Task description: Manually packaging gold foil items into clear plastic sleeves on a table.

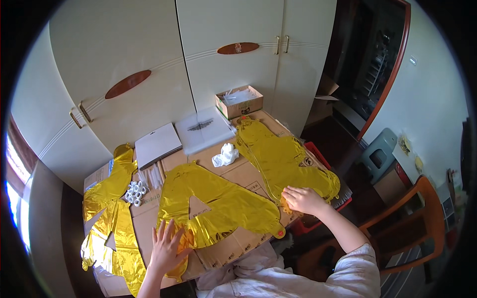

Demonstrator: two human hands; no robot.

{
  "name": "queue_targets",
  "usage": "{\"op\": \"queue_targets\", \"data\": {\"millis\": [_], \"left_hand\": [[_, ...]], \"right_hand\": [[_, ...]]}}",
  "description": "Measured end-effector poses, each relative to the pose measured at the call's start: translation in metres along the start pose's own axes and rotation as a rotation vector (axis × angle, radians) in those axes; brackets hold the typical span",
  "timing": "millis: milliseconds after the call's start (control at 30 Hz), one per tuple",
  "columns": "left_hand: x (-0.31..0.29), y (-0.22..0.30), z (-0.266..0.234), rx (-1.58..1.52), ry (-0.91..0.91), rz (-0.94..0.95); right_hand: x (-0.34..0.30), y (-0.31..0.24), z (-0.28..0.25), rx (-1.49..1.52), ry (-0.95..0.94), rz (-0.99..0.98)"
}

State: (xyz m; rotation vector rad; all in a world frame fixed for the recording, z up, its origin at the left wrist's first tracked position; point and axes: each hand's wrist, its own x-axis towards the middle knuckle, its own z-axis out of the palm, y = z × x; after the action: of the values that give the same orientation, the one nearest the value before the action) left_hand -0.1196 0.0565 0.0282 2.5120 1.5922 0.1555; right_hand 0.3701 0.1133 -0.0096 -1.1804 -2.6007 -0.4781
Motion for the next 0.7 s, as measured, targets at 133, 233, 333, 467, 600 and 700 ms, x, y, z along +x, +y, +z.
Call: {"op": "queue_targets", "data": {"millis": [133,233,333,467,600,700], "left_hand": [[0.035,0.018,-0.018,-0.024,0.129,0.188],[0.067,0.044,-0.027,-0.003,0.122,0.348],[0.107,0.075,-0.009,-0.010,0.103,0.483],[0.157,0.119,0.023,-0.031,0.085,0.619],[0.183,0.146,0.039,0.002,0.067,0.634],[0.191,0.151,0.054,-0.004,0.053,0.593]], "right_hand": [[-0.001,0.004,0.002,0.043,0.051,0.005],[0.013,-0.006,-0.020,0.181,0.052,0.133],[0.032,-0.021,-0.031,0.225,-0.014,0.322],[0.044,-0.029,-0.013,0.021,0.022,0.347],[0.044,-0.037,0.003,-0.067,-0.046,0.370],[0.051,-0.044,-0.007,-0.080,-0.070,0.342]]}}
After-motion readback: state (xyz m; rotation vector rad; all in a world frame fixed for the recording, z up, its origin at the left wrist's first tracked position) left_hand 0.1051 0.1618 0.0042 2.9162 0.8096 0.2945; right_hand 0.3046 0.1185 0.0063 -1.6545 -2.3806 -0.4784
